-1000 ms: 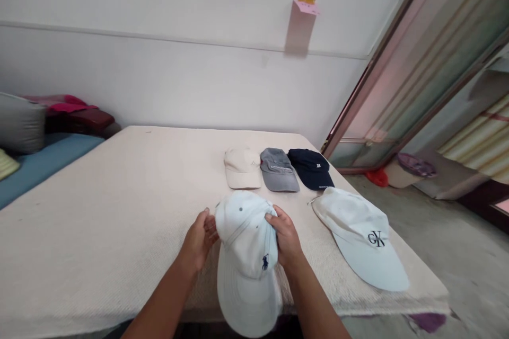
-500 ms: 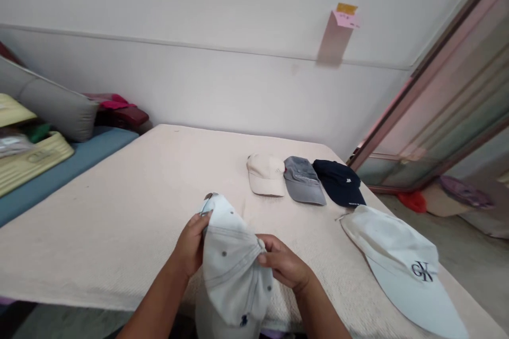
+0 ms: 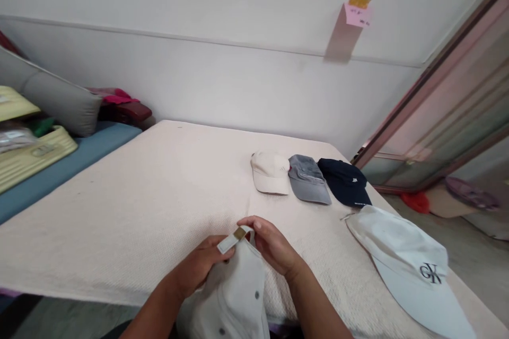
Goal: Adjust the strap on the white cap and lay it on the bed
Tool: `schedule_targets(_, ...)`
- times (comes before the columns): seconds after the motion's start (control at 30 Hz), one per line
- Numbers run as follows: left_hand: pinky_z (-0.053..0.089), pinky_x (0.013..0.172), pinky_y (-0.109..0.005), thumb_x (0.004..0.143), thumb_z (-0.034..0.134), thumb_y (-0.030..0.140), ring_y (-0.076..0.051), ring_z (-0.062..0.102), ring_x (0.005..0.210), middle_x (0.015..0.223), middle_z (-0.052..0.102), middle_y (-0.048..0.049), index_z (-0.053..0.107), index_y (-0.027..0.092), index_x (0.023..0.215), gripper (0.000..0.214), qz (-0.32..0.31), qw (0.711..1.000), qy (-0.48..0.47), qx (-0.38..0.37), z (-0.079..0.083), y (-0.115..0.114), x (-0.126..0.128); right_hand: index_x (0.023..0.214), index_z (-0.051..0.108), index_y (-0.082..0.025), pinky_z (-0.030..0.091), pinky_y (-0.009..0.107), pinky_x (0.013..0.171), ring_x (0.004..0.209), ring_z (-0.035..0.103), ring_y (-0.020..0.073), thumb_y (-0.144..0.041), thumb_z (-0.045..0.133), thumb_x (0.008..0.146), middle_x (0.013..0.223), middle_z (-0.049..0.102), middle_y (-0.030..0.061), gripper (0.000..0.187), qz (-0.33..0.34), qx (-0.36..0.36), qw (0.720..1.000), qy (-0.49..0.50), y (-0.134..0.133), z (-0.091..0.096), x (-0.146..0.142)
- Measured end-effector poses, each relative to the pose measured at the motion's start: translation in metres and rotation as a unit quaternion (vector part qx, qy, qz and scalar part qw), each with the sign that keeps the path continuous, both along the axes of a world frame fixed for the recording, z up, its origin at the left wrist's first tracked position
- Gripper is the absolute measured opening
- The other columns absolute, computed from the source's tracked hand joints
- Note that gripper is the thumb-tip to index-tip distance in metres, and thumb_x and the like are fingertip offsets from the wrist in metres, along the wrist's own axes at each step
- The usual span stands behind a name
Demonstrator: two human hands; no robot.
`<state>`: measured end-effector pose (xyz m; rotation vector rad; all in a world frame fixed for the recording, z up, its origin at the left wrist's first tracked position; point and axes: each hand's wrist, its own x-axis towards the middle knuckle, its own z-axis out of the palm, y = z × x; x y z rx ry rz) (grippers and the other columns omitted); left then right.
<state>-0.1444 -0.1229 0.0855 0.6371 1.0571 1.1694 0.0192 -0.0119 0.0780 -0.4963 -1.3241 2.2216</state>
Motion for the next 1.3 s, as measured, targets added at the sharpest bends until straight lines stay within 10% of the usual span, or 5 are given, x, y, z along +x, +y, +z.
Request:
schedule_targets(0.77,0.043,0.07,-0.027,0.063,0.077,0.027,-0.019,0.06,0.073,0.076,0.071,-0.0048,0.074,0.016,0.083,0.023,0.045,0.997,0.021,-0.051,0.012,0.008,0.013,0.082,0.058,-0.017,0.014,0.016,0.037,0.036,0.026,0.0013,-0.032,0.07,0.074,0.052,0.039,-0.0096,0.021,-0.052,-0.035,0.998,-0.022,0.004,0.006,0.011)
schedule_targets(1.3,0.04,0.058,-0.023,0.074,0.07,0.032,-0.012,0.054,0.056,0.064,0.065,-0.0027,0.069,0.013,0.073,0.019,0.03,0.998,-0.026,-0.05,-0.001,0.011,0.008,0.077,0.059,-0.019,0.028,0.022,0.044,0.042,0.037,0.0085,-0.027,0.055,0.077,0.051,0.042,-0.0071,0.01,-0.208,0.218,0.934,-0.192,0.011,-0.022,-0.006)
